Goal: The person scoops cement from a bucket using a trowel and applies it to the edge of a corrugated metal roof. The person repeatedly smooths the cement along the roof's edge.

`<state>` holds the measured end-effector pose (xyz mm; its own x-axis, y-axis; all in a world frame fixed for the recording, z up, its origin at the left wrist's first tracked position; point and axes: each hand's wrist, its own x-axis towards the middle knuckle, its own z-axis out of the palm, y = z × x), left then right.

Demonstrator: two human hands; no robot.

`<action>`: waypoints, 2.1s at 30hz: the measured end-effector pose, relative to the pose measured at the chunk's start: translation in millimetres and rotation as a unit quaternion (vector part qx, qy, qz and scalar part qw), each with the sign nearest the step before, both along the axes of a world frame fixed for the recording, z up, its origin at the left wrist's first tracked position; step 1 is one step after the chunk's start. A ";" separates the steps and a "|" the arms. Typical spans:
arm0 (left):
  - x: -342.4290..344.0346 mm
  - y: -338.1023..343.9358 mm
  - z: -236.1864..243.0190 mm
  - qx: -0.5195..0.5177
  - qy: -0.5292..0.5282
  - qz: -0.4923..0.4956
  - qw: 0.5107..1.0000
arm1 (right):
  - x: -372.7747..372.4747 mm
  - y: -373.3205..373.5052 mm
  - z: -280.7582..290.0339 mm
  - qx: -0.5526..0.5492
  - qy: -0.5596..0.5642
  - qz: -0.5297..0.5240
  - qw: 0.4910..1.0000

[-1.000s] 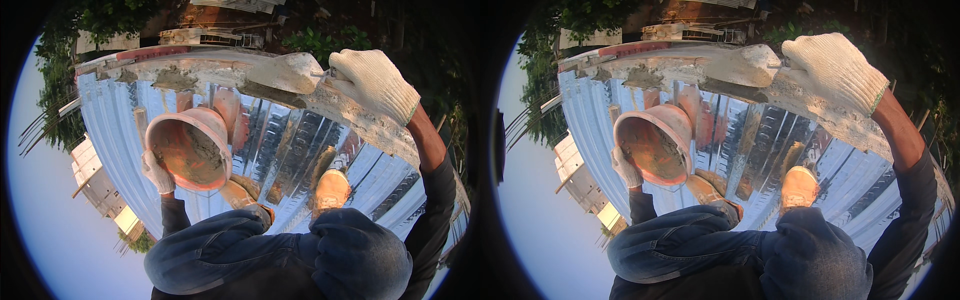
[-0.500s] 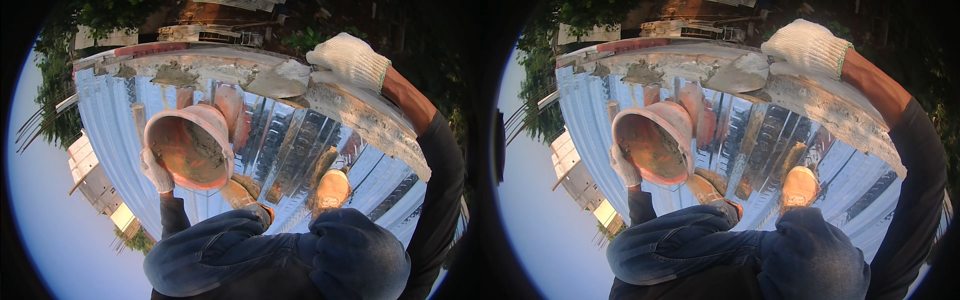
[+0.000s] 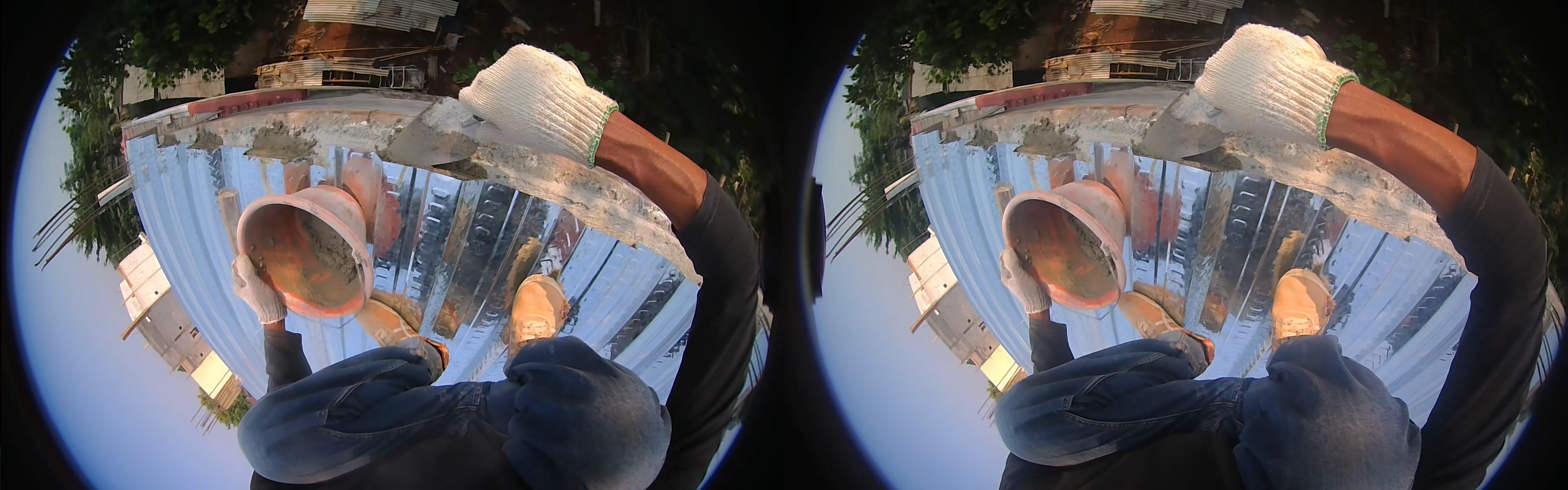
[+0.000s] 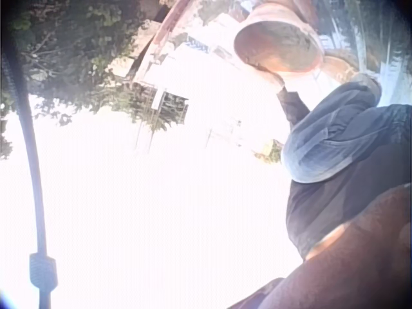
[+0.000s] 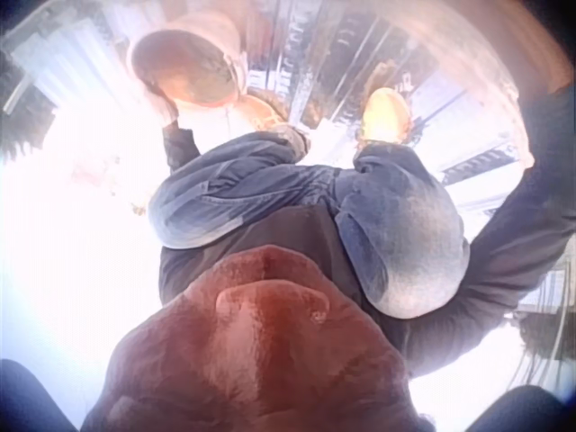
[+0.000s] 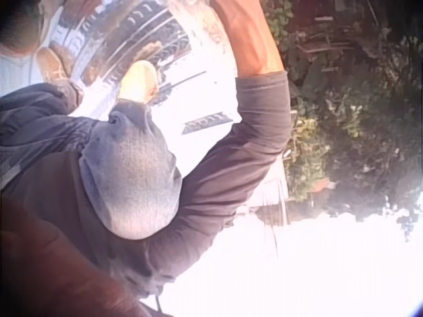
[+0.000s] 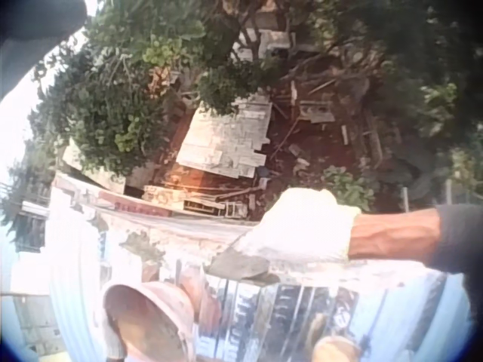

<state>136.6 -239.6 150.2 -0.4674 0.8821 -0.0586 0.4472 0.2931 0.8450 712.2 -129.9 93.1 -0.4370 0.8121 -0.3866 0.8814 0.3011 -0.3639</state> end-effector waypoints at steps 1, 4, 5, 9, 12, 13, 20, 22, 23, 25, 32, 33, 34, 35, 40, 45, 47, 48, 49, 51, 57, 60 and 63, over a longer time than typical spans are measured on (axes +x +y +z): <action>-2.7 0.2 0.0 0.004 -0.001 -0.002 1.000 | 0.0 0.4 2.2 0.016 -0.011 0.008 1.000; 2.8 3.2 -2.1 0.003 0.001 -0.003 1.000 | 9.8 -1.1 -2.8 0.046 -0.025 0.011 0.999; 3.8 2.4 -0.8 0.001 0.005 -0.001 1.000 | 9.9 0.1 -5.6 0.053 -0.024 0.010 0.998; -10.5 0.2 -3.7 0.001 -0.008 -0.014 1.000 | -2.1 3.0 -1.0 0.090 -0.012 0.086 0.992; -5.0 -1.1 -6.3 0.004 -0.005 -0.002 1.000 | -20.7 11.5 -16.4 0.082 -0.008 0.095 0.992; -5.9 -0.9 -7.4 0.002 -0.006 -0.006 1.000 | -24.2 11.1 -18.6 0.075 -0.005 0.090 0.993; -5.7 -0.4 -1.2 -0.007 -0.036 0.017 0.999 | -28.3 3.9 -26.5 0.033 0.046 0.025 0.998; -8.3 0.0 -3.0 0.000 0.000 0.007 1.000 | -18.8 -0.9 -30.3 0.023 0.085 -0.007 0.996; -9.5 0.1 -4.5 0.002 0.018 0.002 1.000 | -12.7 -4.2 -34.6 0.017 0.105 -0.026 0.994; -7.3 1.6 -3.9 -0.005 0.001 -0.010 1.000 | 12.0 -17.0 -49.8 0.015 0.157 -0.063 0.985; -2.0 -0.2 -0.8 0.003 -0.014 0.012 1.000 | 12.2 -27.8 41.1 0.164 -0.012 0.004 0.986; -1.5 0.6 -2.0 0.000 -0.013 0.008 1.000 | 16.1 -34.9 37.1 0.149 -0.008 -0.013 0.989; -1.4 1.5 -2.1 -0.003 -0.012 0.004 1.000 | 18.8 -42.0 34.5 0.135 -0.003 -0.029 0.990; -2.4 1.6 -2.6 -0.005 -0.010 0.001 1.000 | 19.0 -46.7 35.1 0.121 0.002 -0.045 0.992; -5.8 0.4 -5.7 0.010 -0.063 0.001 0.998 | 14.8 -72.3 53.0 0.071 0.002 -0.076 0.995; 38.9 4.7 13.7 0.019 -0.105 -0.032 0.994 | 5.7 -105.7 97.8 -0.004 0.116 -0.142 0.983; 72.2 2.6 35.2 0.031 -0.113 -0.034 0.992 | -8.6 -111.1 117.0 -0.086 0.126 -0.114 0.982; 88.0 2.1 41.5 0.030 -0.090 -0.044 0.995 | -15.6 -115.2 122.4 -0.109 0.137 -0.095 0.980; 103.2 3.0 43.5 0.029 -0.072 -0.054 0.996 | -22.7 -117.9 129.3 -0.131 0.143 -0.078 0.978; 116.6 8.3 55.5 0.028 -0.038 -0.080 0.996 | -36.1 -120.8 134.6 -0.030 0.162 0.017 0.986; 131.0 20.0 63.3 0.026 0.005 -0.135 0.991 | -93.4 -146.2 66.1 0.131 0.277 0.060 0.950; 139.3 19.6 51.9 0.031 0.040 -0.152 0.987 | -120.9 -134.2 96.2 0.109 0.092 0.161 0.977; 146.5 19.4 51.6 0.030 0.026 -0.130 0.991 | -130.0 -135.2 92.7 0.112 0.165 0.177 0.964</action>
<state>283.0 -220.2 201.8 -0.2255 0.9741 0.0156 0.5444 0.1127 0.8312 582.3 -265.1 185.8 -0.7714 0.6362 -0.0117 0.5563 0.6653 -0.4979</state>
